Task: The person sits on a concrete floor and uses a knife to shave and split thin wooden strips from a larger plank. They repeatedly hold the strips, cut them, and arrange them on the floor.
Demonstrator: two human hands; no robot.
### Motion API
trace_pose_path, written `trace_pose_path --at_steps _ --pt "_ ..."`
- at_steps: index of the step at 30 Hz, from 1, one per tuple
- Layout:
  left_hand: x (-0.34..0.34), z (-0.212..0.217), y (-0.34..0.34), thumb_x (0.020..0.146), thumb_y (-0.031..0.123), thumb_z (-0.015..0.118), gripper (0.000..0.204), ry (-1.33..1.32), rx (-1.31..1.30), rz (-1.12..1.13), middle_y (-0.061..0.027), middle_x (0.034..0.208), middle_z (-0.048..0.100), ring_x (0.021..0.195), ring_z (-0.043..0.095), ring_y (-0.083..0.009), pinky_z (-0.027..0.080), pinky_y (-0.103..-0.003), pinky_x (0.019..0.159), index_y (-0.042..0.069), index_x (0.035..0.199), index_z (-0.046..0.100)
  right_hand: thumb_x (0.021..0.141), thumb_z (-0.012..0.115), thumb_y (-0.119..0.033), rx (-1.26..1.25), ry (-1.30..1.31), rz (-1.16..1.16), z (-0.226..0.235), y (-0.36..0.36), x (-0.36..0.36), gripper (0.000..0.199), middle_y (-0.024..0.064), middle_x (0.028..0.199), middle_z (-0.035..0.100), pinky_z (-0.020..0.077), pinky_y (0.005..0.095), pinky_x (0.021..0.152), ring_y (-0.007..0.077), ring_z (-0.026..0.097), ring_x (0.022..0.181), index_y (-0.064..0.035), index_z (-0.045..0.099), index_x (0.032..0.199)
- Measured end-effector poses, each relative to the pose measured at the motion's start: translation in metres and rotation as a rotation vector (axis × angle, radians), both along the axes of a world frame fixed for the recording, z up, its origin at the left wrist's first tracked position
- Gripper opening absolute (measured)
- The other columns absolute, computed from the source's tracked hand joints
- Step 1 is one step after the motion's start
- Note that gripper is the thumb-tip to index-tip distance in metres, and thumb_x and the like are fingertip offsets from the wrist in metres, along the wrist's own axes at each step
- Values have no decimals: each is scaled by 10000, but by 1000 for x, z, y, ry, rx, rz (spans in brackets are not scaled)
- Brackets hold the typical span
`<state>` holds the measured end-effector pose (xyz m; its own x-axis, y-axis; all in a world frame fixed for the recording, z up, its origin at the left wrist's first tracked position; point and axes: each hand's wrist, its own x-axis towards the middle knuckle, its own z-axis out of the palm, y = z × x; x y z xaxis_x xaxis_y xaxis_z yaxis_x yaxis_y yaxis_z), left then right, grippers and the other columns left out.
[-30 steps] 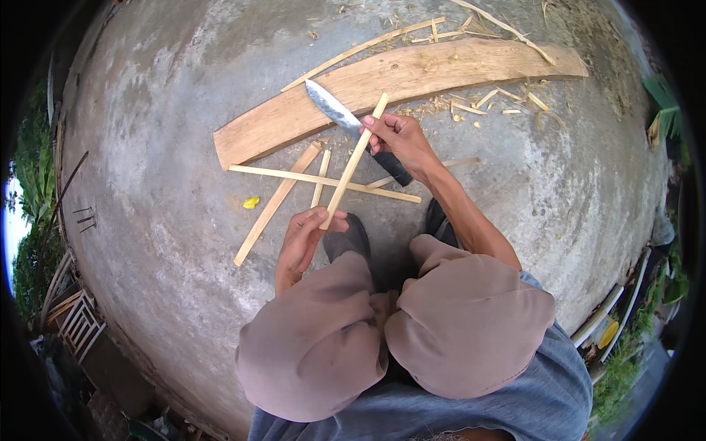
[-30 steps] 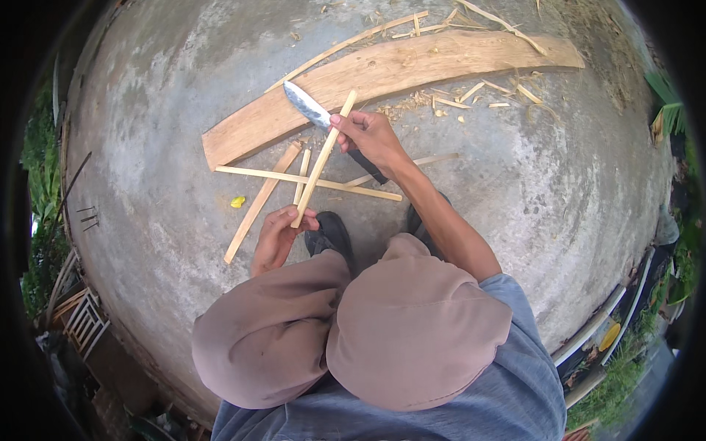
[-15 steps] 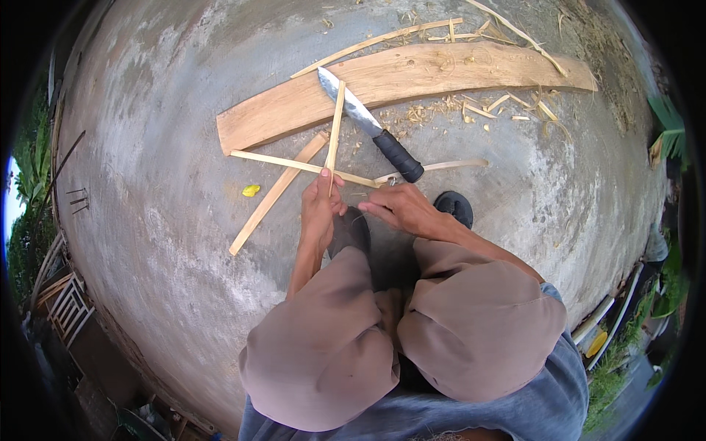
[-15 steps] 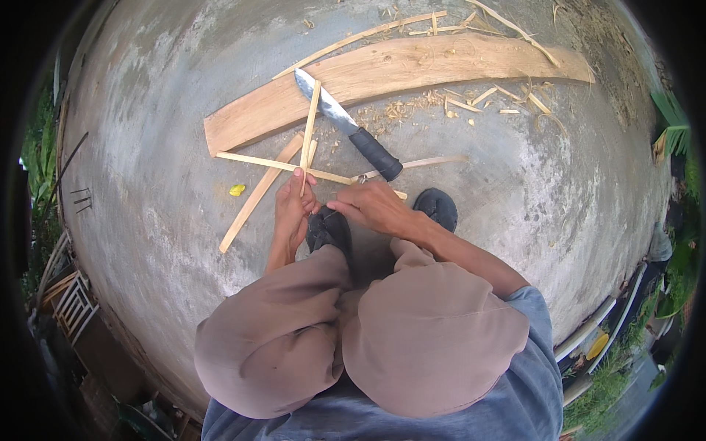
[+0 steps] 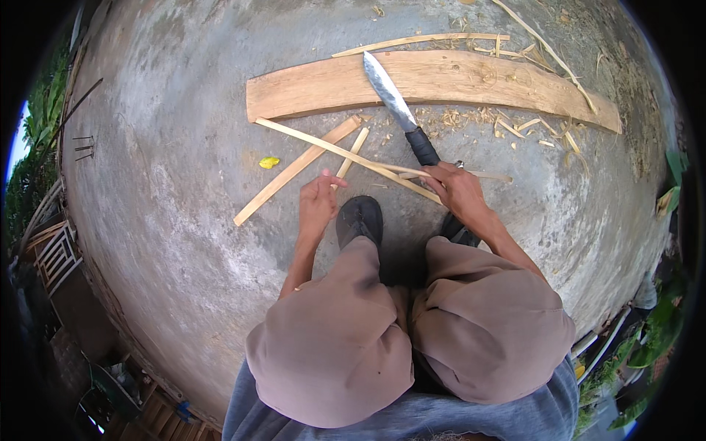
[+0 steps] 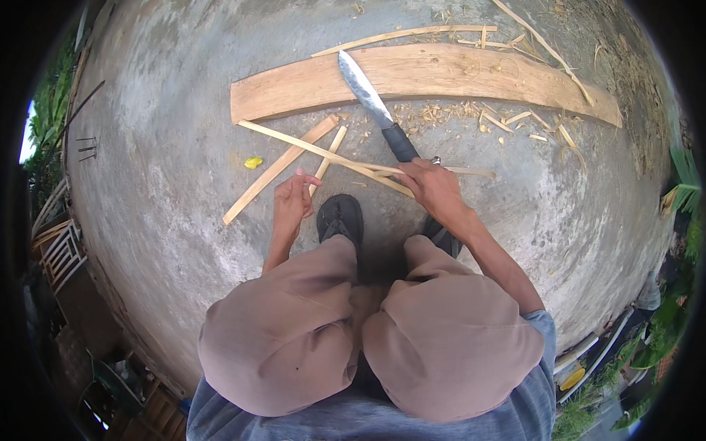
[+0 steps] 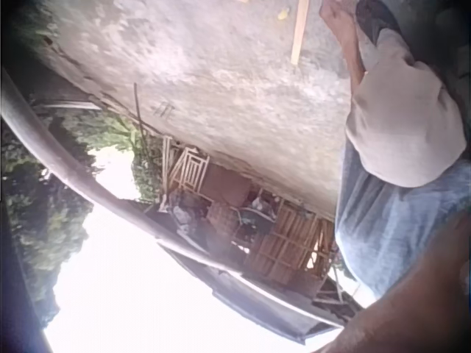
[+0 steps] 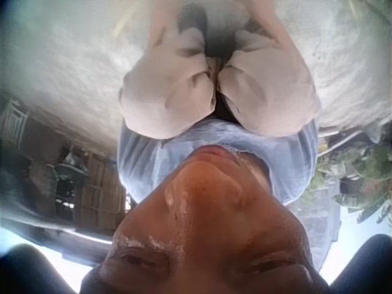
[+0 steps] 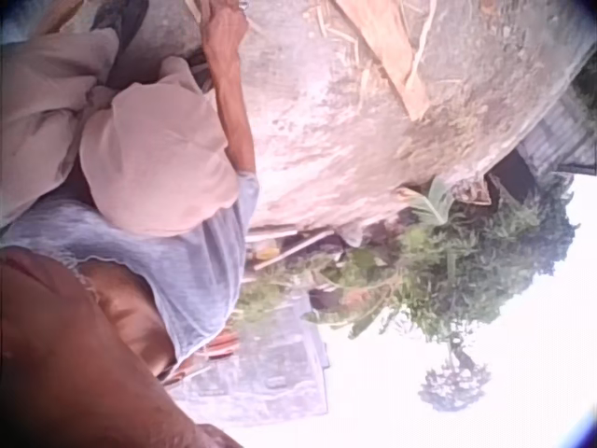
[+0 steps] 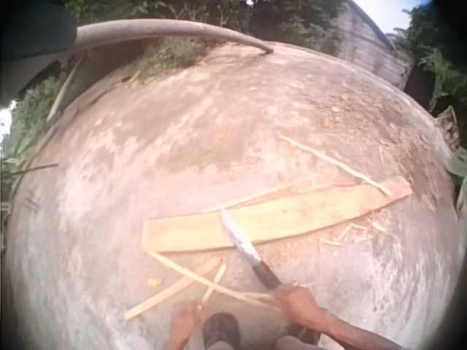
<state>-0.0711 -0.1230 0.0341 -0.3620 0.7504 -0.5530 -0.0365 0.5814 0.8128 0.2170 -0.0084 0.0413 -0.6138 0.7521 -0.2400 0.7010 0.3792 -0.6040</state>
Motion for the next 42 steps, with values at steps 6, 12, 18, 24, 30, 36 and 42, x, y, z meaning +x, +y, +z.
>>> trace_pose_path --at_steps 6,12,18,24,30,36,42 --pt "-10 -24 -16 1087 348 548 438 204 -53 88 28 547 476 494 457 -81 392 -306 491 17 870 738 1103 510 -305 -502 385 -460 -18 -23 -4 288 35 649 528 426 345 552 141 521 570 -51 633 1046" --pt "6 -25 -2 995 273 669 228 678 47 -154 -103 772 629 720 630 -278 495 -415 680 50 1032 700 1117 474 -363 -1011 606 -608 -20 -32 -22 346 -59 652 412 303 233 486 48 361 550 -94 580 926" --pt "6 -51 -7 951 186 701 210 850 32 -326 -172 1036 637 950 645 -377 497 -487 795 70 1123 668 1074 567 -391 -1064 642 -608 -37 -35 -18 323 -28 648 477 347 275 479 100 453 536 -101 591 934" --pt "-7 -62 -23 999 167 662 221 524 87 -278 -96 899 623 726 605 -217 482 -375 606 36 1177 679 979 674 -275 -245 42 -252 -39 -51 -31 247 176 907 722 544 528 691 422 710 865 -99 607 1138" --pt "-6 -28 -25 1061 253 613 305 -177 -98 -125 -12 850 605 597 499 -46 369 -218 486 32 1262 675 939 698 -252 -97 -49 -191 -47 -50 -41 278 152 1019 725 550 522 727 402 707 898 -96 597 1147" --pt "8 -14 -8 1081 278 579 316 -314 -80 -107 -12 848 620 603 480 -46 372 -214 530 51 1291 643 912 717 -208 -89 85 -246 -30 -37 -60 217 131 1016 728 536 513 694 395 704 887 -98 631 1078" --pt "18 -8 37 1076 320 588 367 -282 82 -238 -59 890 659 647 535 -91 431 -247 614 53 1327 590 898 728 -185 90 146 -266 -12 -3 -71 226 105 967 681 536 486 688 378 694 840 -101 636 1087"
